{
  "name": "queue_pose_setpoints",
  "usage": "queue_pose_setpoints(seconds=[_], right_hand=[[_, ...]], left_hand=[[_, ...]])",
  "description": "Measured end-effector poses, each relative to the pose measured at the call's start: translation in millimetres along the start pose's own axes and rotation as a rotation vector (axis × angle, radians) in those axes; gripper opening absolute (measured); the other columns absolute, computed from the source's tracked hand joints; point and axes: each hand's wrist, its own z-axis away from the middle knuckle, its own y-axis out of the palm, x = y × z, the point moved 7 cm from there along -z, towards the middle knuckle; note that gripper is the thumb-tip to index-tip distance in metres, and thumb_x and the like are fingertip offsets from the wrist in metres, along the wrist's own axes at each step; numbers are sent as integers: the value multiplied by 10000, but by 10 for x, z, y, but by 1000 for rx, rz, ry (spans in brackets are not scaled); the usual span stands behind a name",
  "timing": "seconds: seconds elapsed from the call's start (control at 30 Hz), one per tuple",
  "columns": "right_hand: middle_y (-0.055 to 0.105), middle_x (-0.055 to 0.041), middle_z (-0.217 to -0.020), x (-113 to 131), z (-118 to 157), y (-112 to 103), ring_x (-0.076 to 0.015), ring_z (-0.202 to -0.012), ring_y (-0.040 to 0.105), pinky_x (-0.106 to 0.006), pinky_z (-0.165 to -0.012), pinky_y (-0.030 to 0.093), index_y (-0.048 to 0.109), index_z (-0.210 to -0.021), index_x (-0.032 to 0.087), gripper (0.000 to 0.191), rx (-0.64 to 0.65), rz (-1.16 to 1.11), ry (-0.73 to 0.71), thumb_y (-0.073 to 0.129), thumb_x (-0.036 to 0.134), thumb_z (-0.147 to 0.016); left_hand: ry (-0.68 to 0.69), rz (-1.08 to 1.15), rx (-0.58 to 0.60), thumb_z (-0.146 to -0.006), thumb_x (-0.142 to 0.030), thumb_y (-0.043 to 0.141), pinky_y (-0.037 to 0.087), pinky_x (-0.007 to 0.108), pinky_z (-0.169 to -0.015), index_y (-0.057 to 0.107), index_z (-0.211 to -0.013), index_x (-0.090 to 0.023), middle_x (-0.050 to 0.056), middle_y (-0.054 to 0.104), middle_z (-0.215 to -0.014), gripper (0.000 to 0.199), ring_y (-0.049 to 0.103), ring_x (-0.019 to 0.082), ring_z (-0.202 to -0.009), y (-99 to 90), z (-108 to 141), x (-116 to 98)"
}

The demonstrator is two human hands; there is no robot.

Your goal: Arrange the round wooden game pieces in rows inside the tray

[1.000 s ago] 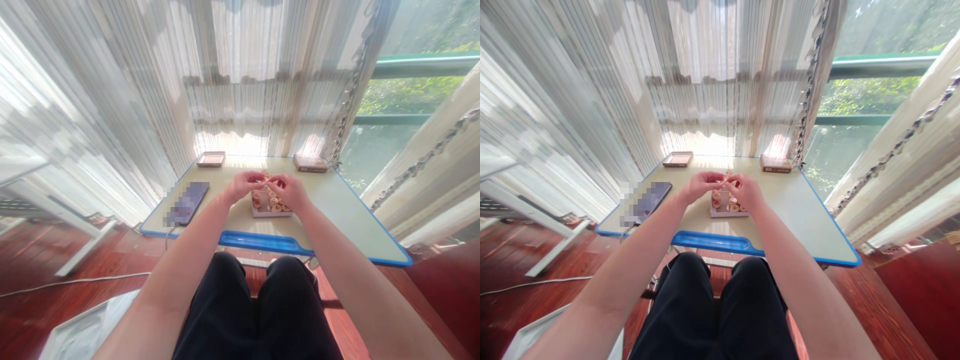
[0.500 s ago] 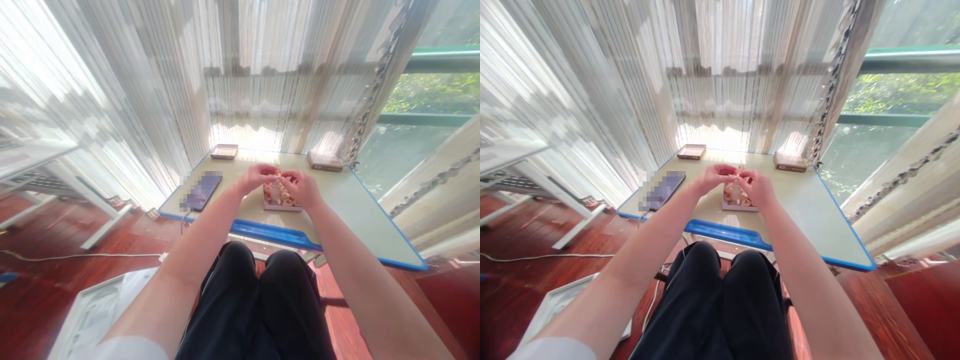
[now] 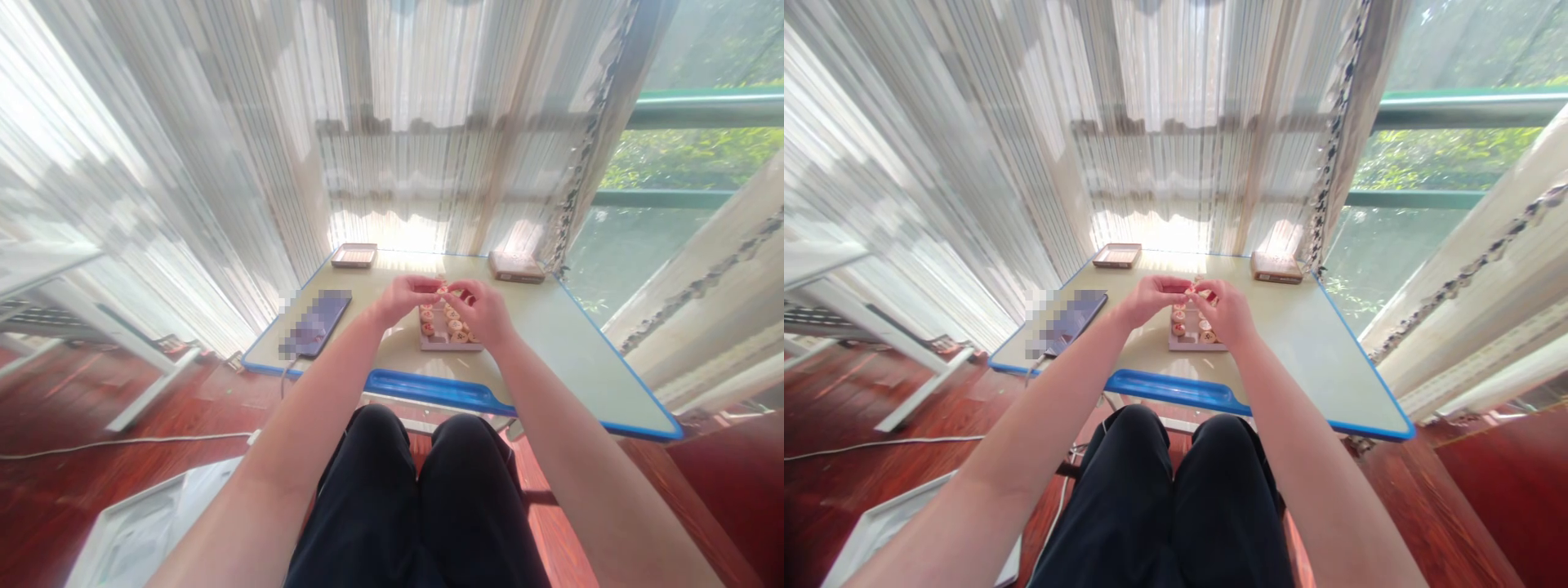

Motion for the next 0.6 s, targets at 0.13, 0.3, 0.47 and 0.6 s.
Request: queue_pose_setpoints(seconds=[0.13, 0.3, 0.47, 0.6], right_hand=[[702, -45, -806, 7, 7, -9, -163, -637, 598, -304, -645, 478, 673, -885, 198, 266, -20, -31, 20, 649, 447, -794], [705, -46, -843, 13, 13, -6, -158, -654, 599, -294, -649, 474, 671, -918, 195, 268, -24, -62, 25, 655, 434, -798], [688, -36, -756, -17, 2, -4, -155, -625, 582, -294, -631, 459, 693, -836, 186, 278, 1, -71, 72, 687, 455, -764], [683, -36, -720, -30, 0, -7, -159, -610, 579, -296, -610, 459, 698, -813, 189, 296, 11, -94, 102, 691, 477, -746]], left_hand=[[-14, -8, -5, -630, -332, 824, 491, 387, -846, 746, -996, -112, 119, 733, -958, 435, 651, 202, -854, 15, 18, -20], [-55, 31, 23, -650, -337, 813, 483, 328, -754, 745, -993, -105, 113, 721, -907, 419, 613, 142, -751, 31, 19, -9], [-75, -4, 19, -672, -360, 794, 466, 304, -718, 742, -996, -94, 102, 709, -856, 422, 584, 120, -713, 17, 21, 1], [-77, -24, 5, -673, -358, 790, 460, 296, -706, 739, -1013, -94, 98, 711, -861, 434, 586, 128, -725, 11, 25, -5]])
